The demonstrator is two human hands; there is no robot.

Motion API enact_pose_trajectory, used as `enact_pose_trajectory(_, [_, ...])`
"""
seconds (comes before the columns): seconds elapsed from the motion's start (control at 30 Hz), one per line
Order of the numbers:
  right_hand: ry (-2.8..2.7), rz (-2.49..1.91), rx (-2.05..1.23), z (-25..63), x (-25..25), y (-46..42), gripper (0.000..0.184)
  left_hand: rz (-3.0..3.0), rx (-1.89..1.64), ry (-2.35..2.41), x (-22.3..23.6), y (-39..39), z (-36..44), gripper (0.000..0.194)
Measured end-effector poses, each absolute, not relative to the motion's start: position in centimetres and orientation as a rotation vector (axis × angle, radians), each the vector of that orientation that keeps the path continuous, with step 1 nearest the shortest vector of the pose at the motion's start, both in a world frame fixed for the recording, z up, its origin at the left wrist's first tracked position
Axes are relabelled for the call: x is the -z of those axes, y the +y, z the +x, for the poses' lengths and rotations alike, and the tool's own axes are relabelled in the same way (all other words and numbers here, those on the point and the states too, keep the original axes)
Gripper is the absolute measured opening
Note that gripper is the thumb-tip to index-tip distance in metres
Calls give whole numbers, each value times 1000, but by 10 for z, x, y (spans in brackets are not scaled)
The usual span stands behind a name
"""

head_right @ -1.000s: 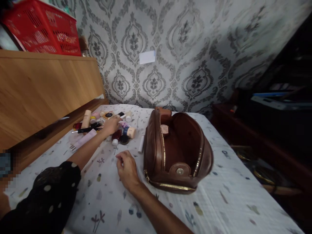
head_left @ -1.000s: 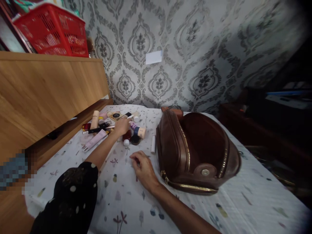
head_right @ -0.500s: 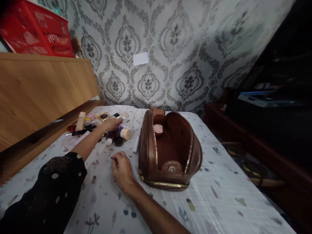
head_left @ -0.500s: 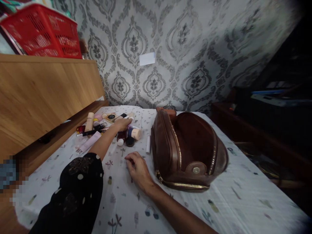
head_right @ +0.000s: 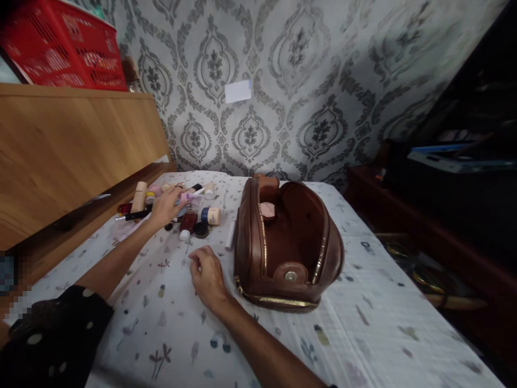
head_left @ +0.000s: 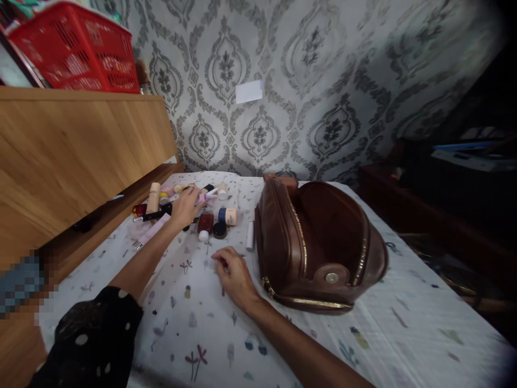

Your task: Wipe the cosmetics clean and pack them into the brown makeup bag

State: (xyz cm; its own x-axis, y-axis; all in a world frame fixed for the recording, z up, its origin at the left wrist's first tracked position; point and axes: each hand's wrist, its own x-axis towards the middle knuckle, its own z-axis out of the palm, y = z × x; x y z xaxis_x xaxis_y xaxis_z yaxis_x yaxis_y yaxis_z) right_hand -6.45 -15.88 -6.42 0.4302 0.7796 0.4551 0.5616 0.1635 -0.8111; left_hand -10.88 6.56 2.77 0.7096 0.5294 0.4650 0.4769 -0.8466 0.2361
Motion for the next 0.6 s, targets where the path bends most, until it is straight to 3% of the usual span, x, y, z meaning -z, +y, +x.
enact_pose_trajectory(0.17, [-1251, -1517, -231, -64, 62, -159, 22, 2483, -906, 855, -28, 62, -171, 32])
enact_pose_trajectory(0.33, [-1245, -1519, -230, -64, 62, -159, 21, 1845, -490, 851, -29, 57, -231, 44])
enact_pose_trajectory(0.6, [-1258, -1528, -260, -64, 59, -159, 20, 1736, -701, 999, 6, 27, -198, 54])
